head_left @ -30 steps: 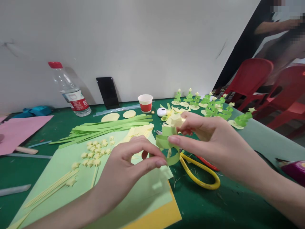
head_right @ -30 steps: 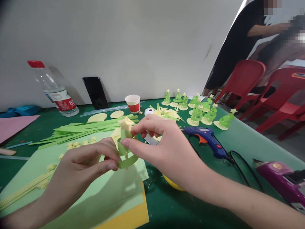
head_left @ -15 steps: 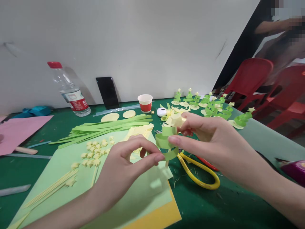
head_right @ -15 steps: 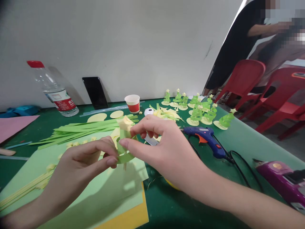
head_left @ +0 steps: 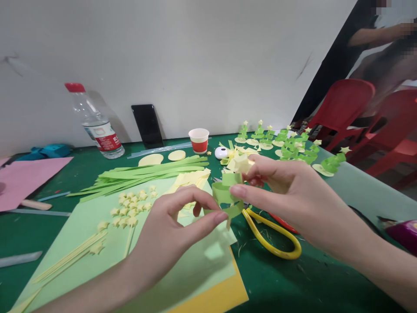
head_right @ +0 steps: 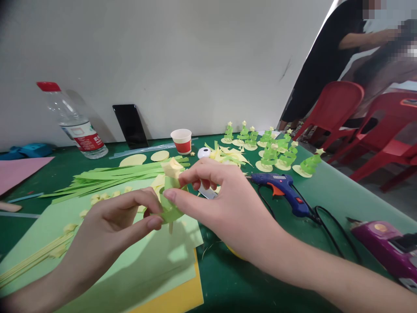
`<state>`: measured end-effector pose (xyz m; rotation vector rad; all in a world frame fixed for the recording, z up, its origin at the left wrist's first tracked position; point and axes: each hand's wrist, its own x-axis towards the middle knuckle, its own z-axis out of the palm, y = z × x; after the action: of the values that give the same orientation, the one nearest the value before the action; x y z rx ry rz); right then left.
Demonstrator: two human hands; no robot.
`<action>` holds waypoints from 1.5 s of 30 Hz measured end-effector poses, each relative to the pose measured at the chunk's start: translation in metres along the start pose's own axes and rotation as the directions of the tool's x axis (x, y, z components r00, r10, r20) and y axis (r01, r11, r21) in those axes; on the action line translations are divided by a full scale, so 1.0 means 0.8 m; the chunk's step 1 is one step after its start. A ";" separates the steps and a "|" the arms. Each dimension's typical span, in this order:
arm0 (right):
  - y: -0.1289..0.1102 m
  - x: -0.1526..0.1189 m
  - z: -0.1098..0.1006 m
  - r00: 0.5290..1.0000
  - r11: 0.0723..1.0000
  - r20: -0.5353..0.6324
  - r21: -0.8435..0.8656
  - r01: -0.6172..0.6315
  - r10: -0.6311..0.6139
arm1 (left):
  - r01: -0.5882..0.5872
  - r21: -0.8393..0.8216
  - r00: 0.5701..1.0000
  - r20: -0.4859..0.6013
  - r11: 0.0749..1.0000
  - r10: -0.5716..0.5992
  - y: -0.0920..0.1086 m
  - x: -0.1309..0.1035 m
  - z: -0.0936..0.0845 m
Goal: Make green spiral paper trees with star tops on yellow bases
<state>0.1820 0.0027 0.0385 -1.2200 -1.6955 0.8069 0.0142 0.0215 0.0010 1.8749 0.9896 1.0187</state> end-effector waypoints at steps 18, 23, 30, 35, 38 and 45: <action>0.003 -0.003 0.007 1.000 1.000 -0.022 0.025 -0.017 0.017 | 0.081 0.039 0.997 -0.017 0.996 -0.080 0.002 0.000 0.005; 0.002 -0.003 0.007 1.000 0.999 -0.014 0.027 -0.020 0.020 | 0.109 0.046 0.994 0.007 0.993 -0.110 0.003 0.001 0.004; 0.001 -0.006 0.008 0.999 0.999 -0.004 -0.020 -0.046 0.046 | 0.129 0.056 0.991 0.024 0.990 -0.130 0.005 0.000 0.005; 0.004 -0.003 0.007 0.999 0.999 -0.041 -0.028 -0.029 0.028 | 0.093 0.031 0.995 0.023 0.995 -0.093 0.000 0.001 0.003; 0.003 0.001 0.005 0.997 0.998 -0.065 -0.042 -0.038 0.035 | 0.021 0.005 0.999 -0.044 1.000 -0.021 -0.005 0.001 0.000; 0.004 0.008 -0.005 0.982 0.971 -0.037 0.163 -0.177 0.186 | -0.165 -0.079 0.962 -0.232 0.983 0.143 -0.010 0.003 -0.010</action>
<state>0.1864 0.0096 0.0388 -1.2861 -1.4628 0.9928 0.0060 0.0287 -0.0026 1.8055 0.9127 1.3730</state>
